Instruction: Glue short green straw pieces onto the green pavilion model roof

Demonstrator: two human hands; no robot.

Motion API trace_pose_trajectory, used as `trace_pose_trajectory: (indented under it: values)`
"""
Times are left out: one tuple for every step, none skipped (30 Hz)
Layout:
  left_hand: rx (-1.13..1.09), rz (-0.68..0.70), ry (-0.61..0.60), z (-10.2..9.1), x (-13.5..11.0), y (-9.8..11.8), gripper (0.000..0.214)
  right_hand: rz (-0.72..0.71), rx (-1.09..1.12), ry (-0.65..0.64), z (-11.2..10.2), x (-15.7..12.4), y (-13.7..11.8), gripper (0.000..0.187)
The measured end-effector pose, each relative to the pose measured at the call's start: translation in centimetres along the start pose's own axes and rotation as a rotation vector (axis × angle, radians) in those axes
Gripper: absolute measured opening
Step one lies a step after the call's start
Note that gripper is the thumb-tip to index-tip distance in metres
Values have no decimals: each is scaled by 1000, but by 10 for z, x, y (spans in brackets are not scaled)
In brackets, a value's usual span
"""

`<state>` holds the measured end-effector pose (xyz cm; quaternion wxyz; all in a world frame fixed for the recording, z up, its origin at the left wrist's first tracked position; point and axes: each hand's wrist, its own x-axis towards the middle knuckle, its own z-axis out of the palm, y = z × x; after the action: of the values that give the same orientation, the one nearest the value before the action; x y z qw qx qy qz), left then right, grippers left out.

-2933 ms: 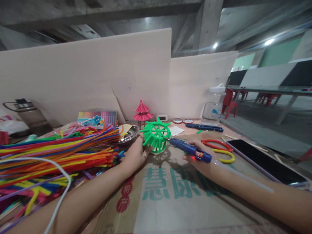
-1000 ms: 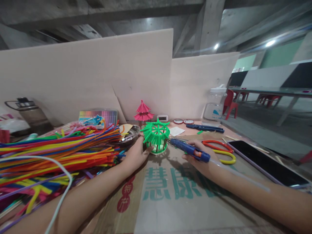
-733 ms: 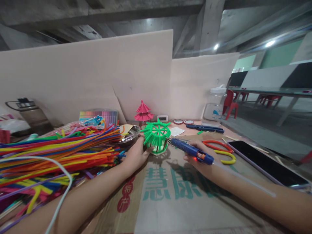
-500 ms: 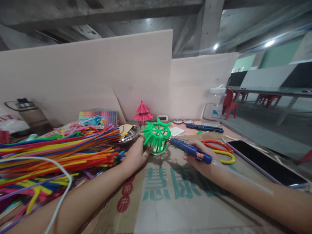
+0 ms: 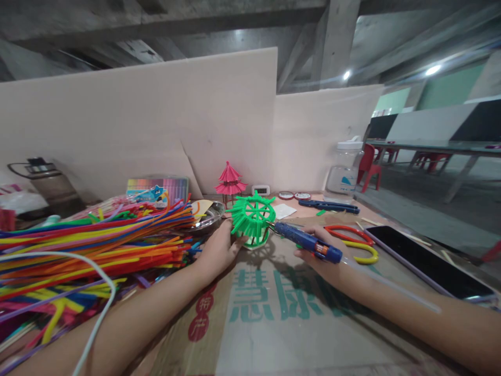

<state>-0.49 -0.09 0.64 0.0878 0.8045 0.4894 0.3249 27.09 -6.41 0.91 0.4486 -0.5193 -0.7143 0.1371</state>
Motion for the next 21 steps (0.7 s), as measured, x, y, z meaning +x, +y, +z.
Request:
trace_pose_trajectory:
  values:
    - [-1, 1, 2, 0, 0, 0, 46, 1, -6, 4, 0, 0, 0, 25]
    - [-3, 2, 4, 1, 0, -1, 46, 1, -9, 6, 0, 0, 0, 25]
    - [-4, 3, 6, 1, 0, -1, 46, 1, -9, 8, 0, 0, -1, 24]
    - [-5, 4, 7, 1, 0, -1, 46, 2, -8, 12, 0, 0, -1, 24]
    - [-4, 5, 10, 1, 0, -2, 46, 5, -8, 15, 0, 0, -2, 24]
    - [-3, 7, 11, 2, 0, -2, 46, 10, -9, 18, 0, 0, -3, 24]
    - [-2, 9, 10, 2, 0, -2, 46, 12, -10, 19, -1, 0, -4, 24]
    - [-2, 12, 8, 2, 0, -2, 46, 11, -12, 21, -1, 0, -4, 24]
    - [-3, 11, 7, 1, 0, -2, 46, 8, -14, 24, -1, -1, -5, 24]
    - [-5, 10, 4, 1, 0, -2, 46, 2, -14, 20, -1, -1, -5, 24]
    - [-8, 7, 1, 1, 0, -1, 46, -1, -15, 17, 0, 0, -4, 23]
    - [-11, 4, -1, 0, 0, -1, 46, 0, -18, 16, 0, 0, -3, 23]
    - [-14, 2, -1, 0, 0, 0, 46, 3, -21, 14, 0, 0, -2, 24]
    - [-19, 1, 1, 0, 0, 0, 45, 8, -24, 11, 1, 0, -1, 24]
    - [-25, -1, 5, 0, 0, 0, 44, 11, -29, 8, 1, 0, 1, 23]
    - [-33, -2, 12, 0, 0, 0, 43, 10, -33, 6, 1, 0, 2, 23]
    - [-40, -5, 21, 0, 0, -1, 42, 2, -36, 6, 1, 0, 4, 23]
    - [-46, -9, 28, 1, 0, -1, 41, -9, -38, 3, 1, 0, 5, 22]
    - [-50, -14, 32, 1, 1, -2, 41, -16, -39, -1, 1, 0, 6, 22]
    - [-52, -20, 33, 2, 1, -3, 40, -22, -38, -8, 1, 0, 6, 21]
    - [-52, -25, 32, 2, 1, -3, 39, -25, -36, -13, 0, 0, 5, 20]
